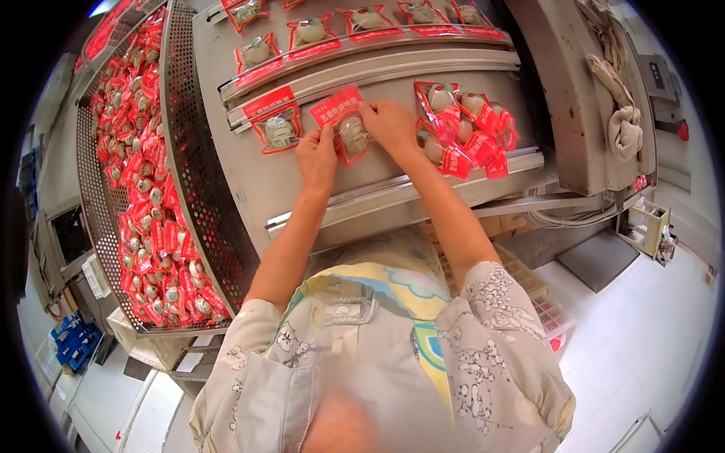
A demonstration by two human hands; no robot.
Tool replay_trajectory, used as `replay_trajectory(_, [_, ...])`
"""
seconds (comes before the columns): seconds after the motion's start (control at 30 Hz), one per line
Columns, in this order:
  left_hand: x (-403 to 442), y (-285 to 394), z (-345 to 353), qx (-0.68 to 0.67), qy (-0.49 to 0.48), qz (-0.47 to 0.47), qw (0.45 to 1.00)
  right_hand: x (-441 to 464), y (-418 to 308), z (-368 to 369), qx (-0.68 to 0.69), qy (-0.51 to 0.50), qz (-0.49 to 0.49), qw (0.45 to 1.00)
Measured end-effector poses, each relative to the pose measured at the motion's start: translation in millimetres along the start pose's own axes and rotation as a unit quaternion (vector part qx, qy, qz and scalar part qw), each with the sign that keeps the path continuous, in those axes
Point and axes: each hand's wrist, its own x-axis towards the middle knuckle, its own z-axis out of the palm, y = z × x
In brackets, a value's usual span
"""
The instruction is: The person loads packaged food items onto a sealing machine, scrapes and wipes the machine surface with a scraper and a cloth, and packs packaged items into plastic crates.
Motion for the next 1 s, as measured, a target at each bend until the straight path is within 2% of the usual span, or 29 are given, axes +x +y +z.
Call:
replay_trajectory(0.1, [2,-15,6,-0.126,0.004,-0.119,0.985,20,11,8,-0.052,0.001,-0.009,0.999])
replay_trajectory(0.13, [1,6,6,-0.16,0.005,-0.173,0.972,27,12,8,-0.071,-0.007,-0.01,0.997])
replay_trajectory(0.2, [1,45,5,-0.226,0.008,-0.277,0.934,35,10,7,-0.027,-0.015,0.007,1.0])
replay_trajectory(0.3, [15,39,12,-0.326,0.023,-0.315,0.891,42,4,7,0.022,0.006,-0.002,1.0])
replay_trajectory(0.4, [21,30,13,-0.275,0.013,-0.25,0.928,42,3,10,0.087,0.02,-0.003,0.996])
replay_trajectory(0.47, [0,43,22,-0.174,0.092,-0.043,0.979,44,12,15,0.152,0.006,-0.004,0.988])
replay_trajectory(0.5, [-11,50,23,-0.119,0.13,0.062,0.982,39,6,12,0.158,0.006,0.006,0.987])
replay_trajectory(0.57, [-20,61,7,0.104,0.049,0.21,0.971,25,-13,-1,0.171,0.005,0.025,0.985])
replay_trajectory(0.6, [-20,65,2,0.214,0.008,0.277,0.937,27,-17,-2,0.106,0.083,-0.038,0.99])
replay_trajectory(0.67, [-13,63,5,0.281,0.002,0.329,0.901,31,-23,-3,-0.025,0.235,-0.165,0.958])
replay_trajectory(0.73, [2,46,9,0.336,0.003,0.378,0.863,42,-36,0,-0.085,0.236,-0.23,0.94])
replay_trajectory(0.77, [8,43,11,0.312,0.027,0.393,0.865,49,-42,1,-0.113,0.236,-0.261,0.929])
replay_trajectory(0.87, [14,45,8,0.293,0.028,0.391,0.872,70,-49,4,-0.113,0.177,-0.28,0.937])
replay_trajectory(0.97, [14,43,7,0.322,0.048,0.407,0.853,63,-50,-16,-0.125,0.212,-0.289,0.925])
replay_trajectory(1.0, [8,46,7,0.303,0.033,0.397,0.866,55,-45,-32,-0.133,0.23,-0.29,0.919])
